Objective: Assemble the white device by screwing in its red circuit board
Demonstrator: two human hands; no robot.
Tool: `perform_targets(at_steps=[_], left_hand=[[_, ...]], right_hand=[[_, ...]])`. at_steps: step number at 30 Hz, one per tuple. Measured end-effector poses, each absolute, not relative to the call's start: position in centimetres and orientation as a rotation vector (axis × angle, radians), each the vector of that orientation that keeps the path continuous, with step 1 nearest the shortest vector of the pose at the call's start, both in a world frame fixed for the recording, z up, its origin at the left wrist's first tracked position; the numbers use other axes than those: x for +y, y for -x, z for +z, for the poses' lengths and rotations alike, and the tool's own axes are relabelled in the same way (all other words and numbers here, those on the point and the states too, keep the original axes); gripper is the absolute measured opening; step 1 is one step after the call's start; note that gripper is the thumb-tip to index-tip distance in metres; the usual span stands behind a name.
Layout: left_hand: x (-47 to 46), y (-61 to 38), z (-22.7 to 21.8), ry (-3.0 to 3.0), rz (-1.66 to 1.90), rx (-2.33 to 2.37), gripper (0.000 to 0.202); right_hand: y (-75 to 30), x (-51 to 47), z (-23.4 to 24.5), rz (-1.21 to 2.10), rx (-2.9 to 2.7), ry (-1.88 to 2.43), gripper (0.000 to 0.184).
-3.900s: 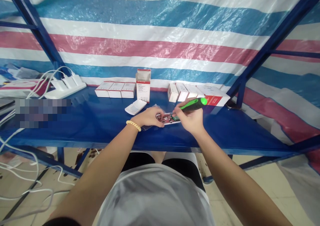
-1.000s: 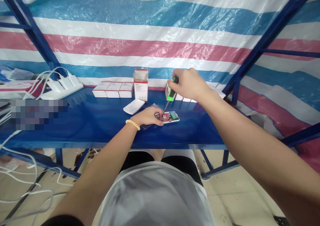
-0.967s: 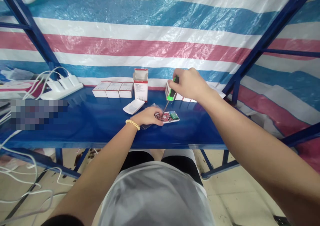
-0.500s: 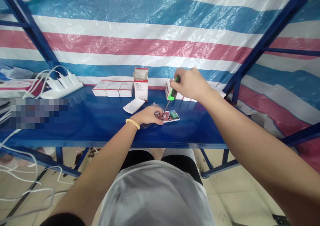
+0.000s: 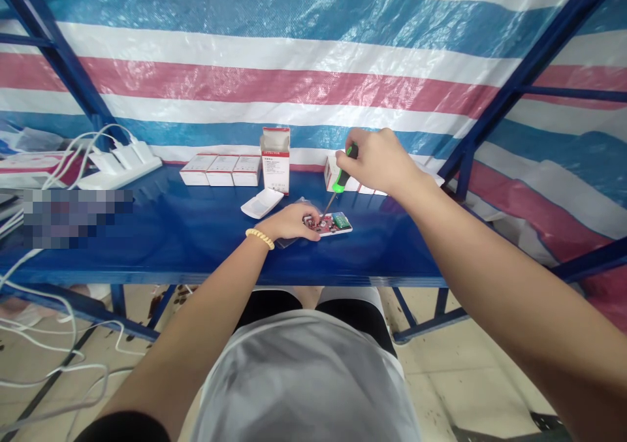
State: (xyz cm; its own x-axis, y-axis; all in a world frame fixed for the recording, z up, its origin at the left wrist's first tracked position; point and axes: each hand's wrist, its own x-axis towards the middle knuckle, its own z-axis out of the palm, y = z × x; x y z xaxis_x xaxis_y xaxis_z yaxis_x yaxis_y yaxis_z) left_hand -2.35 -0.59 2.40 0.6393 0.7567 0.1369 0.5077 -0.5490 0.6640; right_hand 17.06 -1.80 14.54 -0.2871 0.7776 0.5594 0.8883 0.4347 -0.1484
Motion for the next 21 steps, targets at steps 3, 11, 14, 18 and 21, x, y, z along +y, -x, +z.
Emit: perform_targets(at_steps=[3, 11, 14, 18, 21], left_hand=[[-0.6, 2.3, 2.5, -2.268, 0.55, 0.996, 0.03], [-0.6, 2.4, 2.4, -2.278, 0.54, 1.013, 0.031], [-0.7, 2.4, 2.4, -2.273, 0.535, 1.013, 0.031], [-0.7, 2.4, 2.5, -2.275, 0.529, 1.012, 0.031], [-0.7, 2.3, 2.5, -2.285, 0.538, 1.002, 0.028]], right_hand=[[-16.9, -2.2, 14.6, -0.327, -2.15, 1.45, 0.019], [-16.8, -2.8, 15.2, -0.336, -2.213, 1.508, 0.03], [-16.8, -3.3, 16.3, -0.285, -2.284, 1.558, 0.03], [-17.0, -3.6, 17.4, -0.248, -2.419, 1.565, 0.03], [-17.0, -3.3, 17.7, -0.286, -2.461, 1.566, 0.034]])
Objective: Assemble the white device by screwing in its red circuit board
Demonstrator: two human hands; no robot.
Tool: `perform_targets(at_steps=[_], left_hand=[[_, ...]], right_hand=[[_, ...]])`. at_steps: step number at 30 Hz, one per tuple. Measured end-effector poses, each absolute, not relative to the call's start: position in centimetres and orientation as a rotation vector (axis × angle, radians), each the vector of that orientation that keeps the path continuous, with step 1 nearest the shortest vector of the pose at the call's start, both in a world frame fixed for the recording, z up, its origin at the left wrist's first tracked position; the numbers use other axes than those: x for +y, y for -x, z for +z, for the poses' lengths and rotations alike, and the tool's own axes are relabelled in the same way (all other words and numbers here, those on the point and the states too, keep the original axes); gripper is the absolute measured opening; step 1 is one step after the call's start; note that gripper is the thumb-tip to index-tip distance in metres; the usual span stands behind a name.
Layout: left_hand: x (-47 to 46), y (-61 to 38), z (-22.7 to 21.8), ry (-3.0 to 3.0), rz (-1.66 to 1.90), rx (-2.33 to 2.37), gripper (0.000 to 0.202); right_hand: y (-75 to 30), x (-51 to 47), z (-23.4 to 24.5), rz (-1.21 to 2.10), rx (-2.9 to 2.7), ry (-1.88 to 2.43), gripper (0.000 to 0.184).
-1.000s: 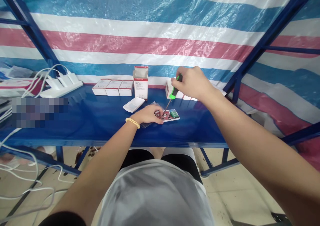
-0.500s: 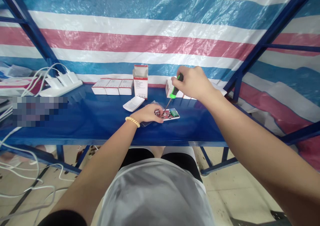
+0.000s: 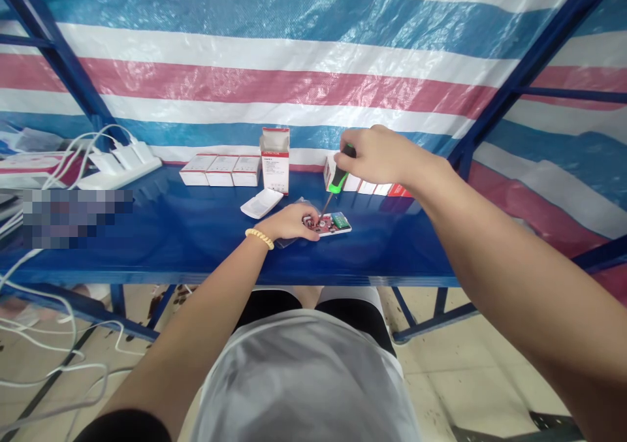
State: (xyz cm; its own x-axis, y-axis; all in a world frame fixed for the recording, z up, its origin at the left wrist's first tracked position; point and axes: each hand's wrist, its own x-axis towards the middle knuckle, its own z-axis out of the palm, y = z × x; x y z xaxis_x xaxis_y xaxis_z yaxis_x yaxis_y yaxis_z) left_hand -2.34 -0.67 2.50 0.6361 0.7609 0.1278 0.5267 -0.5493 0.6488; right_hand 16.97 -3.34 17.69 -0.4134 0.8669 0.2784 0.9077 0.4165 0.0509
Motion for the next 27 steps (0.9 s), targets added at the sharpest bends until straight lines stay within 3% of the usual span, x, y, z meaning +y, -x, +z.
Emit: perform_targets(at_steps=[8, 14, 21, 27], left_hand=[[-0.7, 2.4, 2.5, -2.268, 0.549, 0.984, 0.028], [-0.7, 2.4, 2.5, -2.273, 0.54, 1.003, 0.032], [-0.7, 2.3, 2.5, -2.266, 0.523, 1.012, 0.031], [-0.6, 2.3, 2.4, -2.288, 0.54, 0.998, 0.03]], right_hand=[[-16.7, -3.4, 18.3, -0.302, -2.443, 1.702, 0.052], [-17.1, -3.6, 18.6, -0.25, -2.476, 1.764, 0.048], [-16.5, -3.5, 19.5, -0.3, -2.518, 1.845, 0.057], [-16.5, -3.5, 19.8, 0.007, -2.577, 1.82, 0.045]])
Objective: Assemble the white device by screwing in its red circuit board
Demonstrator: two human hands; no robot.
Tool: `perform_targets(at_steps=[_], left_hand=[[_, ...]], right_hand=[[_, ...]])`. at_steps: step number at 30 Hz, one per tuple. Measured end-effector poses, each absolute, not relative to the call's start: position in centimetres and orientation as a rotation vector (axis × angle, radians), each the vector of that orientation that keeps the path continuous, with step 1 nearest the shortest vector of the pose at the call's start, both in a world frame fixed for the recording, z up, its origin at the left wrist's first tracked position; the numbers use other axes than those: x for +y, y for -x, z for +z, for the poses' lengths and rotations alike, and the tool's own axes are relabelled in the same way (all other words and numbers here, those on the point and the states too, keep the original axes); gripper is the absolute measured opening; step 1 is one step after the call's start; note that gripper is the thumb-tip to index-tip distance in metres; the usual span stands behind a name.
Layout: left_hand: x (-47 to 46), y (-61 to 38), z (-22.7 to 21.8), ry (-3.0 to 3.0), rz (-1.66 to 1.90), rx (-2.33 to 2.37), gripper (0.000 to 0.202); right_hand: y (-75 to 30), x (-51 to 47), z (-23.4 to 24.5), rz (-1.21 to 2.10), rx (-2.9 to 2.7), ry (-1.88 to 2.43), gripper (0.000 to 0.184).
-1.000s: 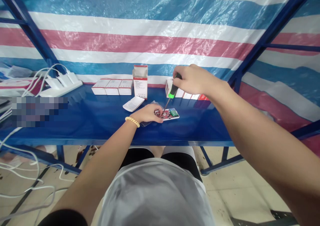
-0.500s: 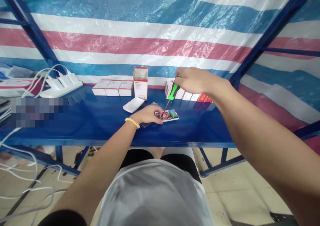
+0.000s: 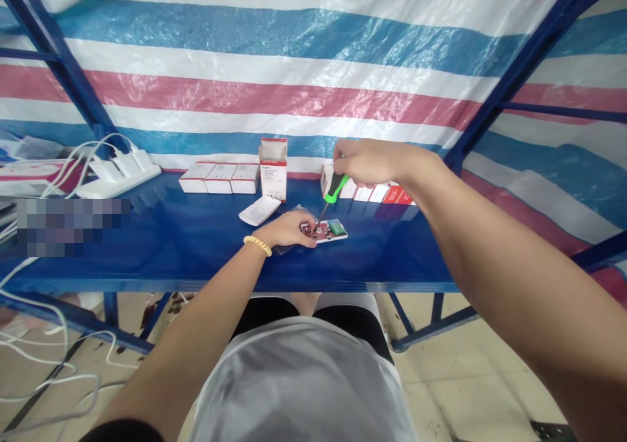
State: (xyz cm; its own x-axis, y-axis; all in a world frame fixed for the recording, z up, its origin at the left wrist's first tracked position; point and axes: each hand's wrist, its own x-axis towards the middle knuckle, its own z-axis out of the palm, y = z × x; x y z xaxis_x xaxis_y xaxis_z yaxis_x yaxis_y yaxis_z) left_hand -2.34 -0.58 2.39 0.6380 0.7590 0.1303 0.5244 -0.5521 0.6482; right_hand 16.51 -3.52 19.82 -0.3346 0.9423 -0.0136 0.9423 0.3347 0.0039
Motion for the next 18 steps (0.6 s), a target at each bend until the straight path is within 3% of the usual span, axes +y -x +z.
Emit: perform_targets(at_steps=[9, 15, 18], left_hand=[[-0.6, 2.4, 2.4, -2.272, 0.529, 1.004, 0.031], [-0.6, 2.4, 2.4, -2.278, 0.521, 1.019, 0.032], [-0.5, 2.4, 2.4, -2.282, 0.512, 1.018, 0.032]], right_hand=[[-15.1, -3.3, 20.0, 0.279, 2.63, -1.807, 0.056], [-14.9, -3.4, 20.4, -0.068, 2.528, -1.768, 0.042], [-14.5, -3.2, 20.5, -0.01, 2.495, -1.767, 0.04]])
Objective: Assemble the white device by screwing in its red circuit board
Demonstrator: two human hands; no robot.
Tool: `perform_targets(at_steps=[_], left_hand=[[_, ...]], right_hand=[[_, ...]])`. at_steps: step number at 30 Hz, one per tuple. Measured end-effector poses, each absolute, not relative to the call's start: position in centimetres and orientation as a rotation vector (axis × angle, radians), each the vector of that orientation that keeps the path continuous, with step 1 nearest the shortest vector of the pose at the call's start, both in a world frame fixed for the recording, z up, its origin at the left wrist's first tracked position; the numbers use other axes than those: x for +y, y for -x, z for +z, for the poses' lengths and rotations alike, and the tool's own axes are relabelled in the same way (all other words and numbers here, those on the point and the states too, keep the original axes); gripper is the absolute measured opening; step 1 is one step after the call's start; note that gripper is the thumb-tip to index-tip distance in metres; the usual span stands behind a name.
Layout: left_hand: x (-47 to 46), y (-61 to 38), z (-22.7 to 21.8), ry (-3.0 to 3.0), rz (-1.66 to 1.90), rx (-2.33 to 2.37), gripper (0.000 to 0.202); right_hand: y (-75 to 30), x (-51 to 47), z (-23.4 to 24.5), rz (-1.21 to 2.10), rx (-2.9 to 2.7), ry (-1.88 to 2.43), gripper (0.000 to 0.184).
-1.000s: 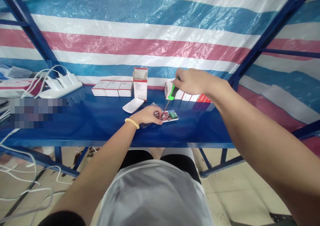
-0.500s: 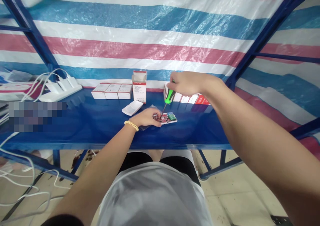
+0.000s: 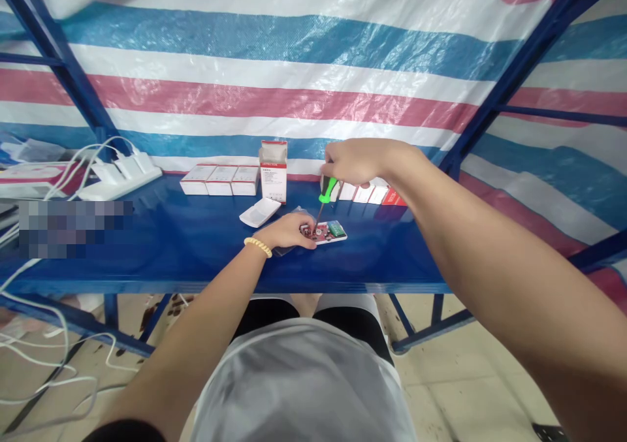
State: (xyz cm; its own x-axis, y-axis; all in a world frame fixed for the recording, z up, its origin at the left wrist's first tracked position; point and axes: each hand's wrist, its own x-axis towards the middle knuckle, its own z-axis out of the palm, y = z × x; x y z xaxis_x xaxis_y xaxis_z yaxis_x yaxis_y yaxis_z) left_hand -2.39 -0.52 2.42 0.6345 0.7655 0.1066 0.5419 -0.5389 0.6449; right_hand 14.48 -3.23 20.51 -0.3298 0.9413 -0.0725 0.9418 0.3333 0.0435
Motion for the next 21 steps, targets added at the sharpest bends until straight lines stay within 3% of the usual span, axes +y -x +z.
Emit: perform_targets(at_steps=[7, 13, 21], left_hand=[[-0.7, 2.4, 2.5, -2.282, 0.507, 1.009, 0.031], [-0.7, 2.4, 2.5, -2.286, 0.505, 1.025, 0.032], [-0.5, 2.5, 2.0, -2.185, 0.52, 1.076, 0.064]], right_hand=[[-13.0, -2.8, 20.4, 0.213, 2.589, -1.796, 0.049], [-13.1, -2.4, 20.7, -0.034, 2.516, -1.68, 0.045], [-13.1, -2.2, 20.7, 0.218, 2.564, -1.805, 0.05]])
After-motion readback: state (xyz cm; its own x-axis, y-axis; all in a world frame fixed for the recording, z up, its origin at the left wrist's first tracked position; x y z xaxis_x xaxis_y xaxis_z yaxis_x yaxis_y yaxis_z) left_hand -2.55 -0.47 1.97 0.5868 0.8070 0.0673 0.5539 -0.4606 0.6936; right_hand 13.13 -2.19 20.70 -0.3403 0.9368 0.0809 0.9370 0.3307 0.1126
